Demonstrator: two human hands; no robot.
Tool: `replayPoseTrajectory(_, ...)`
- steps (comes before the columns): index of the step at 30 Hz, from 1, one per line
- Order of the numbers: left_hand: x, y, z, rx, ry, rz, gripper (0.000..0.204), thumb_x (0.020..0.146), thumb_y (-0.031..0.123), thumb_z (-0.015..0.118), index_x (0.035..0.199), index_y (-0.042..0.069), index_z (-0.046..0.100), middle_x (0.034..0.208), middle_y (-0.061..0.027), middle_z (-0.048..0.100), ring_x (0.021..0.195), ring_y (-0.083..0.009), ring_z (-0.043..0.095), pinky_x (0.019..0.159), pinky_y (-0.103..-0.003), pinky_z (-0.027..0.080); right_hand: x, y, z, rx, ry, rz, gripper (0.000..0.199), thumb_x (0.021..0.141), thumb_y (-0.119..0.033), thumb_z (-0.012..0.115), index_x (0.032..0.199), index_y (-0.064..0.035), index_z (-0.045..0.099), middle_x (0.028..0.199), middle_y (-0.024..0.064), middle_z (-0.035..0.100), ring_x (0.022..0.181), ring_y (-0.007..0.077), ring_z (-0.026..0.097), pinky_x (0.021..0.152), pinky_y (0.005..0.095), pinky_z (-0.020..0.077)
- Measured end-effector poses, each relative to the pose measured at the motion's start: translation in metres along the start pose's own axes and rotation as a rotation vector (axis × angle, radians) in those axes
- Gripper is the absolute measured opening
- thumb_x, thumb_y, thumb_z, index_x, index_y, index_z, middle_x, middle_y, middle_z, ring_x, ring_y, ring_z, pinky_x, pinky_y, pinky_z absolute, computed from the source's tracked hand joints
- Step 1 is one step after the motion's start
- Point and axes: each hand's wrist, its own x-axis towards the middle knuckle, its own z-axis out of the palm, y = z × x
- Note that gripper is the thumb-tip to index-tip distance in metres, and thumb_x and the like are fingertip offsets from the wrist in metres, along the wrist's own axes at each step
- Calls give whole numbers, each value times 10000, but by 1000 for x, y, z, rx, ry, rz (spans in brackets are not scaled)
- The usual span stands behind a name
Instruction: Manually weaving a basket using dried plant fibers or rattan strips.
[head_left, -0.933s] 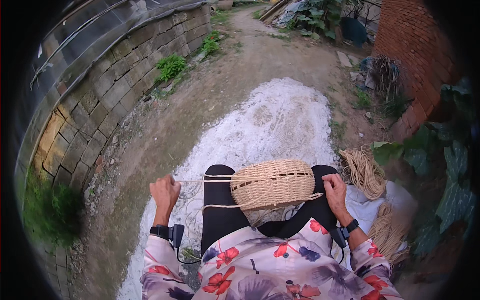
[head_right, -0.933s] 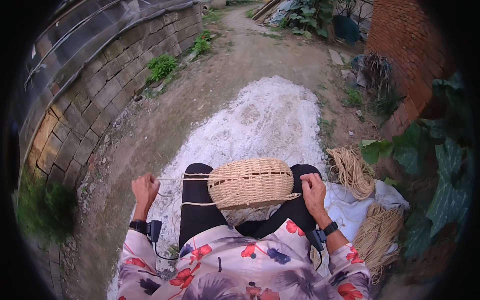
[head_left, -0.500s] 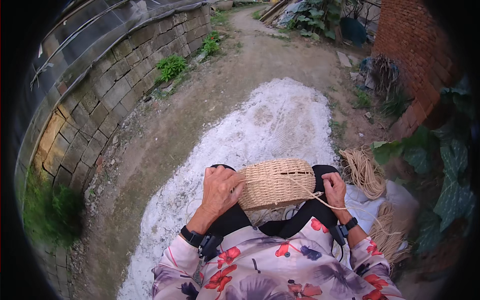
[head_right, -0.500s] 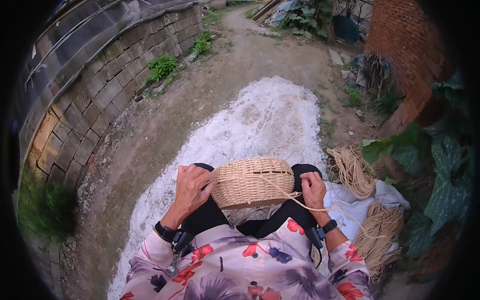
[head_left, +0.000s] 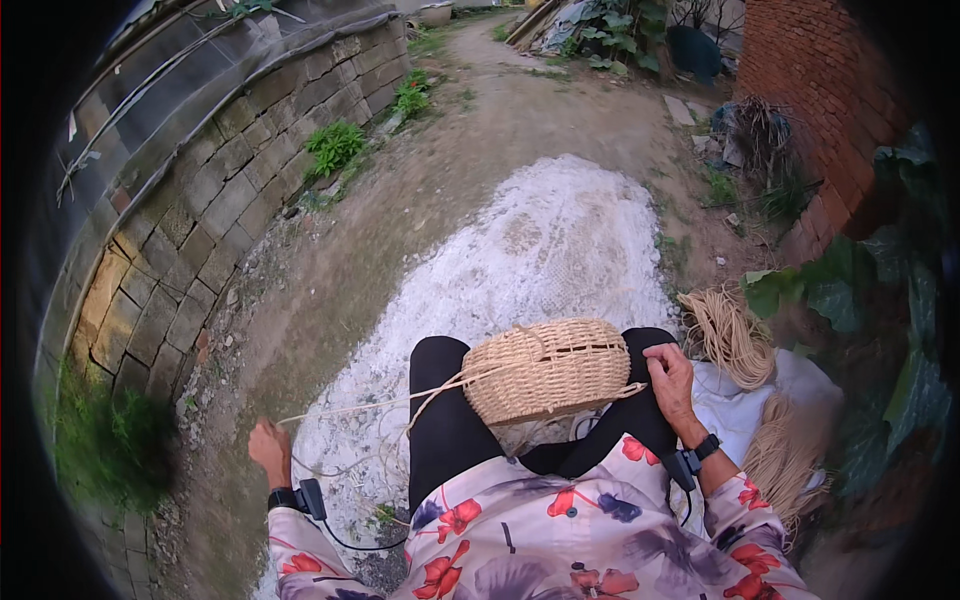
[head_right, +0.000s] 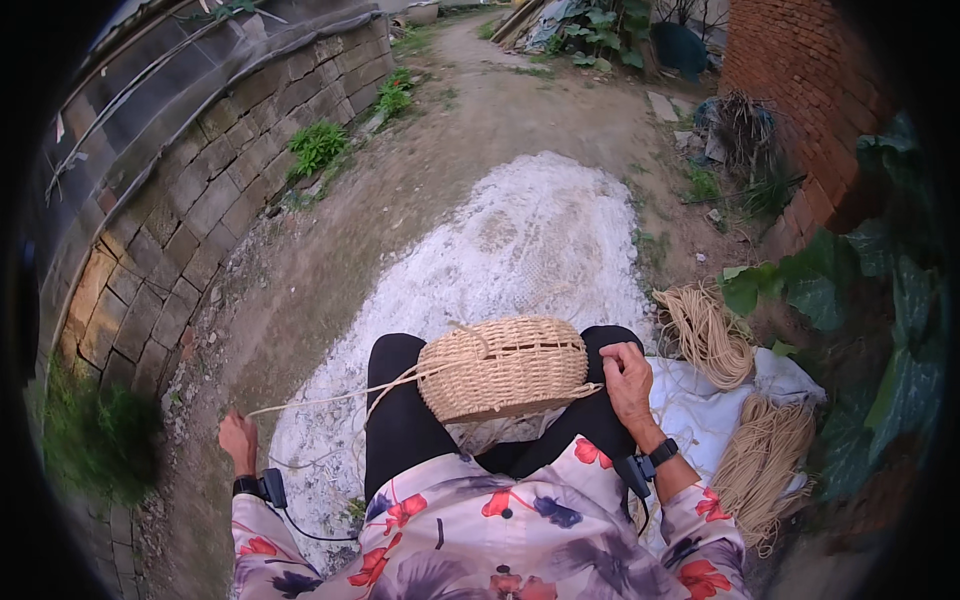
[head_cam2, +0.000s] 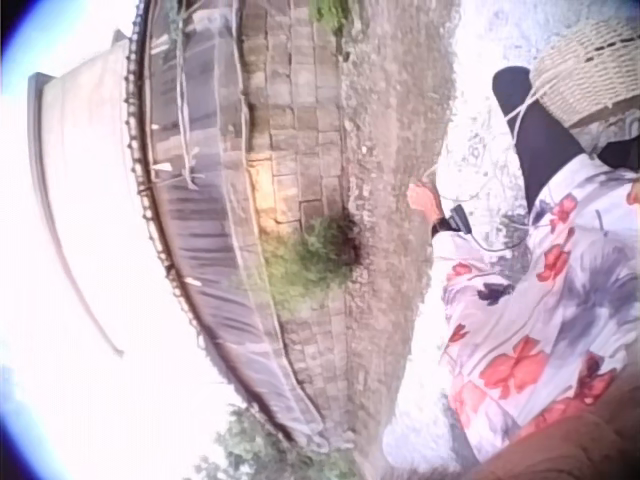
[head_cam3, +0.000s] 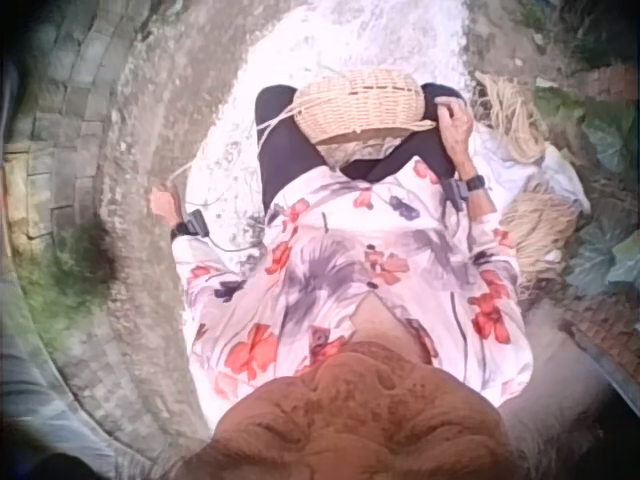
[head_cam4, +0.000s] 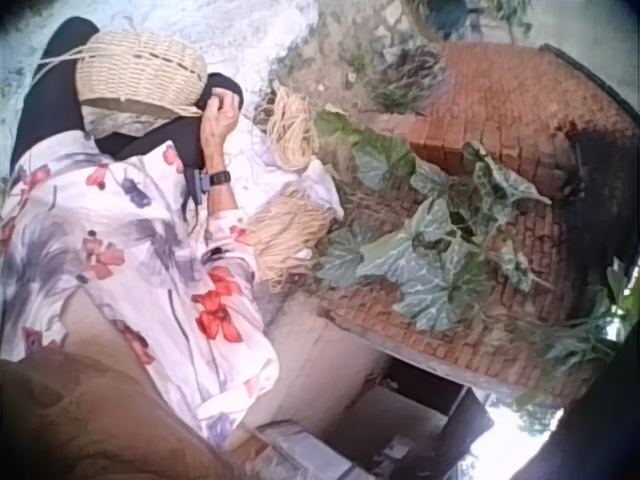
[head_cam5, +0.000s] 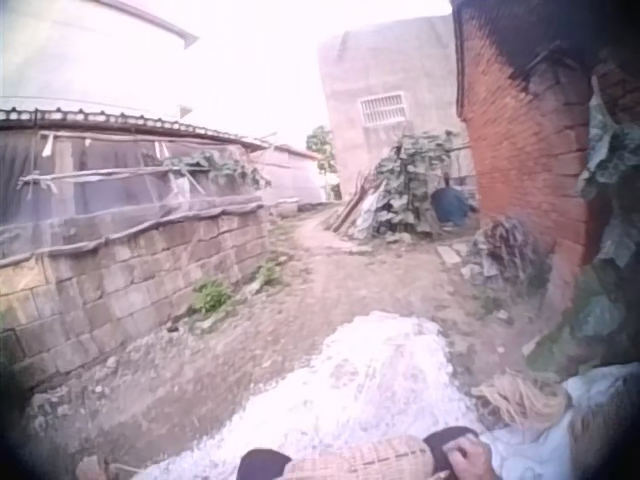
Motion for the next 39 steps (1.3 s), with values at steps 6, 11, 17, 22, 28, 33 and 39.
replayPoseTrajectory(6, -38, -115, 35, 199, -161, -88, 194, 799, 214, 602, 894, 77, 700, 879, -177, 695, 818, -394, 684, 674, -517, 542, 11, -23, -1, 58, -28, 30, 110, 844, 1, 593, 926, -16, 665, 772, 45, 574, 670, 124, 560, 633, 282, 464)
replayPoseTrajectory(11, -45, 123, -22, -807, -214, 419, 293, 772, 102, 727, 1063, 89, 698, 1007, -115, 690, 759, -287, 651, 715, -396, 519, 20, -90, 19, 17, -264, -318, 167, 786, 32, 597, 940, -13, 642, 838, 113, 588, 735, 252, 601, 670, 354, 491)
replayPoseTrajectory(17, -91, 289, -132, -998, -273, 763, 272, 830, 200, 725, 1076, 94, 674, 904, -98, 679, 630, -244, 638, 584, -362, 512, 29, -135, 59, -132, -339, -657, 208, 729, 58, 594, 916, -27, 629, 870, 128, 564, 838, 329, 573, 712, 421, 471)
replayPoseTrajectory(22, -99, 298, -155, -927, -297, 837, 303, 828, 278, 734, 1046, 87, 647, 875, -134, 684, 703, -342, 681, 602, -437, 536, 28, -136, 66, -176, -363, -649, 174, 728, 25, 602, 887, -47, 603, 837, 113, 513, 839, 321, 538, 726, 426, 448)
replayPoseTrajectory(28, -108, 296, -133, -847, -272, 910, 199, 874, 242, 676, 928, 63, 607, 891, -160, 702, 681, -352, 672, 591, -452, 527, 28, -135, 68, -151, -403, -644, 224, 714, 66, 569, 899, -50, 618, 871, 122, 530, 858, 322, 541, 735, 420, 448)
replayPoseTrajectory(33, -90, 280, -116, -1248, -660, 337, 254, 962, 257, 554, 860, 25, 580, 667, -100, 673, 495, -215, 610, 504, -365, 496, 27, -134, 68, -99, -392, -611, 236, 712, 73, 557, 901, -52, 624, 859, 122, 518, 857, 319, 536, 734, 418, 440)
replayPoseTrajectory(39, -92, 275, -109, -1304, -679, 279, 286, 1049, 287, 422, 947, 45, 536, 849, -76, 701, 481, -95, 565, 442, -250, 474, 26, -134, 71, -116, -378, -644, 207, 731, 62, 565, 882, -60, 637, 822, 108, 511, 820, 309, 528, 711, 420, 432)
